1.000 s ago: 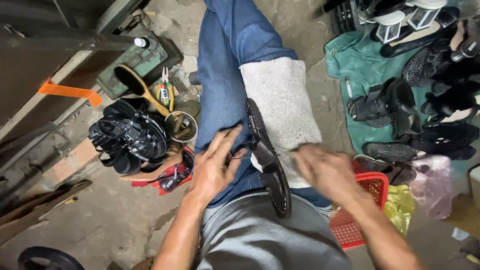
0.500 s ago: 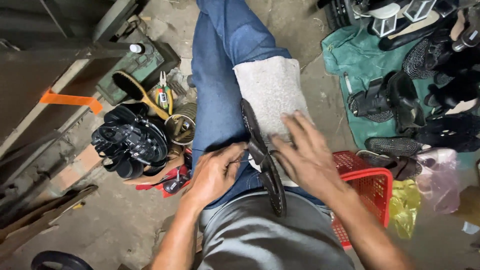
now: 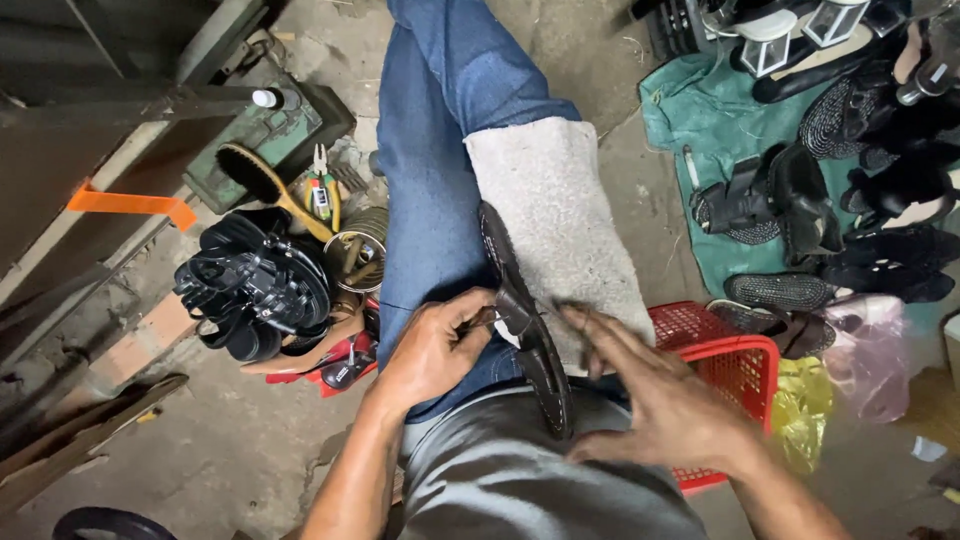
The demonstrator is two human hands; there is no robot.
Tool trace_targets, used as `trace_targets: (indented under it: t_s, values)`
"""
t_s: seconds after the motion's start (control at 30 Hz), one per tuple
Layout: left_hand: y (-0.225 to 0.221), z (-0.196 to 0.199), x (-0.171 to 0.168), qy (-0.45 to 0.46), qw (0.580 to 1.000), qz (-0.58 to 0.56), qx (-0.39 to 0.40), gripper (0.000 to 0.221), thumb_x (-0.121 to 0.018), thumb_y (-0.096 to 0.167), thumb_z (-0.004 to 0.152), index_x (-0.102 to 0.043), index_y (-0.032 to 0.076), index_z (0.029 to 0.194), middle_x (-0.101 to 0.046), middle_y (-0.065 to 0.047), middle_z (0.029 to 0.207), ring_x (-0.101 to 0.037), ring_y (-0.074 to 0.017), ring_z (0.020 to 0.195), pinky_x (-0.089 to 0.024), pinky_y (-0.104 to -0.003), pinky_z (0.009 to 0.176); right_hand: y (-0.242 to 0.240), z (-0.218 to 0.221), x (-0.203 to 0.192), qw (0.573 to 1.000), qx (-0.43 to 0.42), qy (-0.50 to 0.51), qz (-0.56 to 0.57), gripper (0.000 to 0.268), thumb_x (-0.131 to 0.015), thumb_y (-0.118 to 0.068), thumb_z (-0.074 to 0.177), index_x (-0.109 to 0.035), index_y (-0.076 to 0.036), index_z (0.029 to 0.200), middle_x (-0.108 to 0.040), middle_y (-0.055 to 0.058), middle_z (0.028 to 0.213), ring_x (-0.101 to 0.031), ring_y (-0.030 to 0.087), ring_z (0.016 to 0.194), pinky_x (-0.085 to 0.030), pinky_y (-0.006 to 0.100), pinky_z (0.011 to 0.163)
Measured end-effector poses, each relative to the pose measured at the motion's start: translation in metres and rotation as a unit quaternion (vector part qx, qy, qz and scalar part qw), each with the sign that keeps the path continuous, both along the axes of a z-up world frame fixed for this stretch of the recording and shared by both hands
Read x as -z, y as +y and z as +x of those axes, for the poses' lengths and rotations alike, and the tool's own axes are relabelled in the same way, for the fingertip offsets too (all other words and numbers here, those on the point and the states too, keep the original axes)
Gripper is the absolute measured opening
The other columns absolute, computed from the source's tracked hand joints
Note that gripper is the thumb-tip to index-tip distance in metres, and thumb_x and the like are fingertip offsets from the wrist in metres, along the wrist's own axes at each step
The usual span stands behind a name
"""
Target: The person is repairing a brown sandal by stitching the sole and using a hammer to secure it.
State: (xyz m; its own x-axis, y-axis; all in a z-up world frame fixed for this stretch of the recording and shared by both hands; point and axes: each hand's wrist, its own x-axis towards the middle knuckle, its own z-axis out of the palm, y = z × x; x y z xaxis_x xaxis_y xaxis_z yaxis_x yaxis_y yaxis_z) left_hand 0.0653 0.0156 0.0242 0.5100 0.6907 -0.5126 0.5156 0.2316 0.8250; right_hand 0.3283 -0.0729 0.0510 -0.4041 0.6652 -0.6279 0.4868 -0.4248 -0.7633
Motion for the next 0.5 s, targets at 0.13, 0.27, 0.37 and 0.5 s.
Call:
trace_targets:
  t_s: [0.13, 0.27, 0.37, 0.5]
  values:
    - [0.0, 0.002, 0.002, -0.009, 1.0, -0.005, -0.007, 0.027, -0.061, -0.001, 0.082, -0.068, 0.005, 0.107, -0.073, -0.003, 0.08, -0.051, -0.0161, 0.054, -0.044, -0.032, 0.053, -0.012, 0.002, 0.009, 0.984, -0.093, -0.154, 0.01, 0.127, -0.096, -0.074, 0.053, -0.035, -0.016, 0.149, -0.043, 0.004, 0.149, -0.046, 0.029, 0.129, -0.042, 0.058, 0.102]
    - [0.001, 0.005, 0.003, 0.007, 1.0, 0.014, 0.017, 0.028, -0.061, 0.002, 0.081, -0.07, 0.009, 0.107, -0.076, -0.005, 0.078, -0.054, -0.0204, 0.051, -0.047, -0.036, 0.054, -0.029, 0.007, 0.032, 0.989, -0.056, -0.125, 0.064, 0.095, -0.092, -0.079, 0.048, -0.063, -0.015, 0.112, -0.072, 0.003, 0.101, -0.07, 0.021, 0.089, -0.058, 0.046, 0.079]
    - [-0.001, 0.008, 0.007, -0.001, 1.0, 0.013, 0.011, 0.035, -0.06, 0.0, 0.081, -0.071, 0.006, 0.113, -0.076, -0.005, 0.077, -0.052, -0.0176, 0.046, -0.047, -0.033, 0.05, -0.041, 0.006, 0.041, 0.989, -0.009, -0.053, 0.138, 0.065, -0.09, -0.072, 0.057, -0.061, -0.019, 0.081, -0.067, -0.006, 0.074, -0.064, 0.013, 0.067, -0.052, 0.035, 0.063]
    - [-0.002, 0.017, 0.009, 0.009, 1.0, 0.007, 0.002, 0.035, -0.06, 0.003, 0.082, -0.073, 0.005, 0.114, -0.072, -0.006, 0.071, -0.054, -0.0174, 0.05, -0.048, -0.033, 0.051, -0.053, -0.002, 0.028, 0.984, 0.025, -0.072, 0.161, 0.059, -0.093, -0.063, 0.063, -0.058, -0.016, 0.074, -0.061, -0.005, 0.067, -0.056, 0.014, 0.059, -0.047, 0.032, 0.056]
